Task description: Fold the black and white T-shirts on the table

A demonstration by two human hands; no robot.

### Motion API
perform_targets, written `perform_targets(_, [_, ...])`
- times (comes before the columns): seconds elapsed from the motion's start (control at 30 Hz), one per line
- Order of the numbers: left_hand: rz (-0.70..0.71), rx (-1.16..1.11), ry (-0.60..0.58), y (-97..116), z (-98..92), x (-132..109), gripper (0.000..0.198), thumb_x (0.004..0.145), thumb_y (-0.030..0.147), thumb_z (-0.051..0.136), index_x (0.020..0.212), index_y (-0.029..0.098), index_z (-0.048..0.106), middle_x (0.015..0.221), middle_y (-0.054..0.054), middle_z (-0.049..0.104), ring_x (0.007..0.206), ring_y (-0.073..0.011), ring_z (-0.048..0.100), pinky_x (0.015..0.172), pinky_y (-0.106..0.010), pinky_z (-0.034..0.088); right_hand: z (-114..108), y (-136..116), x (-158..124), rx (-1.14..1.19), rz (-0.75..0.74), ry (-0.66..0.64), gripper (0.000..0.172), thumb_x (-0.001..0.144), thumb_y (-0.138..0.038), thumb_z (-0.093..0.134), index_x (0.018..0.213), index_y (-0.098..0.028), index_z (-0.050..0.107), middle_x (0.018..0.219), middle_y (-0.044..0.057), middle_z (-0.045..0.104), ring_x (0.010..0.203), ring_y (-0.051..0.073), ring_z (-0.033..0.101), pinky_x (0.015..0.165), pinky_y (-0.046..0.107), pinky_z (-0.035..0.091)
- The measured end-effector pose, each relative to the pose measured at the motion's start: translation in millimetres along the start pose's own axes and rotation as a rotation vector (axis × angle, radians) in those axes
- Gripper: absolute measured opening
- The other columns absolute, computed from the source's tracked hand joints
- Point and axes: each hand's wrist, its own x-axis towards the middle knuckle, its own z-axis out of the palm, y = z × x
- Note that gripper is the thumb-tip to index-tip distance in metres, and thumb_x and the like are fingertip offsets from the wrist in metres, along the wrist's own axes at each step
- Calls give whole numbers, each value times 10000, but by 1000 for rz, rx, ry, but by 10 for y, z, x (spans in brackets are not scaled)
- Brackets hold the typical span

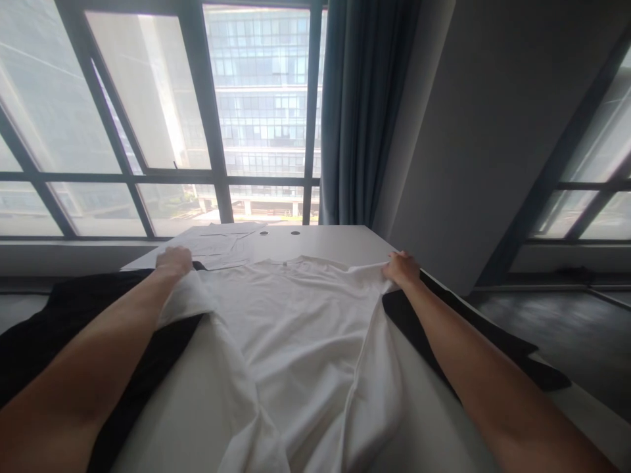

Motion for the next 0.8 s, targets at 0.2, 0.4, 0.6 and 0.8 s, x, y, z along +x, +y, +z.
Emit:
perform_targets(0.2, [108,89,-200,631,465,-435,482,917,487,497,1146,113,696,1248,-230,659,1156,-387,611,954,-505,471,-43,-720,-513,47,-388,-244,431,902,-411,583,1277,-215,666,1370,129,585,1245,295,539,1056,380,395])
perform_targets(0.4, [236,-15,-326,1057,1073,-859,1009,717,891,421,1486,239,473,1518,-252,420,1320,-523,440,974,-621,410,214,-1205,-1058,96,-598,-683,911,818,-707,580,1563,-247,325,1636,114,233,1493,371,198,1178,507,236])
perform_targets(0.6, [205,-41,-399,897,1051,-627,1043,729,924,316,1580,327,241,1660,-142,109,1456,-548,120,1069,-699,265,278,-1335,-1061,37,-507,-710,880,880,-760,399,1596,-302,174,1671,101,9,1512,402,-9,1141,683,75])
perform_targets(0.8, [231,-64,-297,949,1151,-275,912,828,844,288,1573,319,277,1660,-124,124,1480,-495,117,1086,-710,238,547,-1493,-772,64,-476,-634,839,910,-762,300,1594,-286,194,1671,109,53,1517,373,17,1149,657,23])
